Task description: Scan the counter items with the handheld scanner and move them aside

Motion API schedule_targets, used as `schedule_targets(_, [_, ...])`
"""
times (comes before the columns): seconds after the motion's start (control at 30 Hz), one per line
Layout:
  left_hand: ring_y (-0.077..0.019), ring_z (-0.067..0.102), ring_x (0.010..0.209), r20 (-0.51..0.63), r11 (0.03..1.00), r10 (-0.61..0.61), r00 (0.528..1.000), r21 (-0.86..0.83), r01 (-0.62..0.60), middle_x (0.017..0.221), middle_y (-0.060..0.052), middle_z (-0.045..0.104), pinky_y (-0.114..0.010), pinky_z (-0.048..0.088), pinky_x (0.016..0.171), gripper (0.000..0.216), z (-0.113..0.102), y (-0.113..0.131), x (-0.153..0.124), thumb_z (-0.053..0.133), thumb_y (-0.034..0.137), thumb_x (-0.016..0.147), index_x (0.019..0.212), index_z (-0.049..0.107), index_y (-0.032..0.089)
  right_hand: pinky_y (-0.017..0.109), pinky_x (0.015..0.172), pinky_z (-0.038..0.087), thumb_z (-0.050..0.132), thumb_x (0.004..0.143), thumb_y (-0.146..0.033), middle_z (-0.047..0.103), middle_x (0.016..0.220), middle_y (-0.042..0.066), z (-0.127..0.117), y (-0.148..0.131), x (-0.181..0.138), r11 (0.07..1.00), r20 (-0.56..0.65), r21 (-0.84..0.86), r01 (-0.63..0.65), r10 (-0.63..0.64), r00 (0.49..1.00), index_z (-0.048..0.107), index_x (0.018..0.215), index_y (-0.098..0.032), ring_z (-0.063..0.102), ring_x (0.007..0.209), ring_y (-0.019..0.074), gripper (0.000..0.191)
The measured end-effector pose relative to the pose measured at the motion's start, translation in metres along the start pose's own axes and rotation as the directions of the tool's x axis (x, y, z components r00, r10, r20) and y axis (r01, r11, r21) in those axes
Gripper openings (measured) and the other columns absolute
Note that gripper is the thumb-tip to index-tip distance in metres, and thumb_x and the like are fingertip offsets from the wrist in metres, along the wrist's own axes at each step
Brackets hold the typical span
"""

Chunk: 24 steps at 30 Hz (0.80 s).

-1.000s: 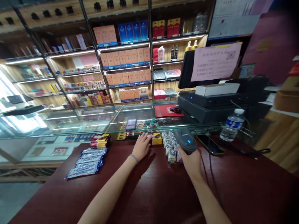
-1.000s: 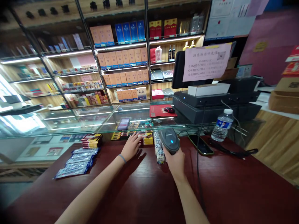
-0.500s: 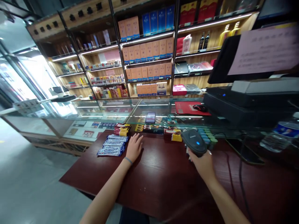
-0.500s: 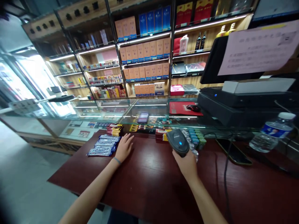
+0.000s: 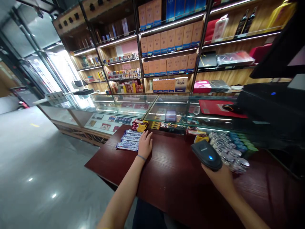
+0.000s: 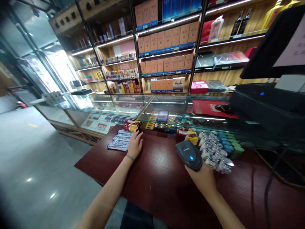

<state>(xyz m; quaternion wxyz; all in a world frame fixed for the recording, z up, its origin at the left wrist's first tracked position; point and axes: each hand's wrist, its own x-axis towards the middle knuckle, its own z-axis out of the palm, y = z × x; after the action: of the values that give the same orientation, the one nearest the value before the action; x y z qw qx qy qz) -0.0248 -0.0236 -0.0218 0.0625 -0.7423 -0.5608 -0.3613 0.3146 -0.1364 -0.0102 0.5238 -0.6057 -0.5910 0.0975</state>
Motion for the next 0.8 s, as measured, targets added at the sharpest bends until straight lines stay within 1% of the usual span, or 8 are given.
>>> schedule_targets(0.1, [-0.0280,0.038,0.144,-0.003,1.000,-0.003,1.000,0.002,0.003,0.148,-0.012,0.049,-0.053,0.037,0.118,0.044,-0.002,-0.007,0.007,0.044,0.019,0.097,0.139,0.054,0.022,0.036,0.074,0.059,0.069,0.068,-0.044,0.078,0.090,0.010,0.000,-0.002,-0.001,1.000,-0.004,-0.014,0.012,-0.012,1.000,0.071,0.100,-0.019,0.073,0.083,0.0289,0.040])
schedule_targets(0.23, [-0.0289,0.034,0.146,0.026,0.996,0.054,0.998,0.065,-0.056,0.152,-0.012,0.044,-0.055,0.035,0.118,0.051,-0.016,-0.028,0.035,0.044,0.012,0.093,0.141,0.052,0.023,0.037,0.070,0.059,0.069,0.067,-0.046,0.077,0.086,0.010,-0.001,0.003,0.000,0.999,-0.006,-0.031,0.007,-0.007,1.000,0.071,0.095,-0.019,0.073,0.080,0.0300,0.039])
schedule_targets(0.33, [-0.0302,0.033,0.146,0.066,0.984,0.064,0.996,0.162,-0.074,0.153,-0.012,0.042,-0.054,0.033,0.119,0.057,-0.028,-0.050,0.059,0.047,0.010,0.089,0.144,0.050,0.024,0.037,0.070,0.059,0.070,0.066,-0.046,0.077,0.086,0.010,0.000,0.008,0.000,1.000,0.009,-0.029,-0.003,0.003,1.000,0.072,0.095,-0.020,0.073,0.079,0.0302,0.040])
schedule_targets(0.43, [-0.0344,0.029,0.148,0.143,0.965,0.066,0.988,0.241,-0.100,0.156,-0.015,0.039,-0.057,0.032,0.117,0.061,-0.032,-0.067,0.075,0.050,0.008,0.086,0.145,0.048,0.023,0.038,0.071,0.059,0.071,0.066,-0.046,0.078,0.087,0.010,0.000,0.010,0.000,1.000,0.011,-0.021,-0.019,0.019,1.000,0.071,0.093,-0.020,0.073,0.080,0.0304,0.038])
schedule_targets(0.53, [-0.0368,0.027,0.148,0.209,0.952,0.070,0.975,0.278,-0.128,0.157,-0.018,0.036,-0.060,0.031,0.115,0.062,-0.028,-0.076,0.082,0.049,0.007,0.088,0.147,0.046,0.023,0.040,0.072,0.059,0.070,0.067,-0.048,0.078,0.088,0.010,0.000,0.011,0.000,0.999,0.010,-0.014,-0.044,0.044,0.999,0.070,0.092,-0.020,0.073,0.082,0.0317,0.037])
schedule_targets(0.6, [-0.0343,0.032,0.146,0.226,0.950,0.072,0.972,0.280,-0.135,0.155,-0.018,0.039,-0.060,0.031,0.114,0.061,-0.025,-0.077,0.082,0.046,0.007,0.089,0.148,0.045,0.025,0.040,0.070,0.059,0.070,0.068,-0.049,0.077,0.086,0.010,0.000,0.011,0.001,0.999,0.009,-0.009,-0.050,0.050,0.999,0.070,0.092,-0.020,0.073,0.082,0.0323,0.038])
schedule_targets(0.7, [-0.0290,0.041,0.138,0.215,0.950,0.081,0.973,0.279,-0.141,0.147,-0.015,0.049,-0.055,0.033,0.114,0.056,-0.022,-0.076,0.081,0.045,0.008,0.091,0.145,0.048,0.027,0.039,0.069,0.058,0.070,0.068,-0.048,0.077,0.085,0.011,-0.001,0.014,0.003,0.999,0.009,-0.004,-0.053,0.054,0.999,0.070,0.091,-0.019,0.073,0.082,0.0323,0.037])
schedule_targets(0.8, [-0.0267,0.046,0.131,0.173,0.944,0.096,0.980,0.298,-0.145,0.139,-0.013,0.054,-0.049,0.036,0.113,0.045,-0.023,-0.074,0.077,0.046,0.016,0.095,0.138,0.053,0.027,0.038,0.069,0.058,0.071,0.066,-0.048,0.077,0.084,0.011,0.000,0.015,0.004,0.998,0.014,-0.012,-0.068,0.068,0.998,0.070,0.090,-0.019,0.073,0.083,0.0324,0.037])
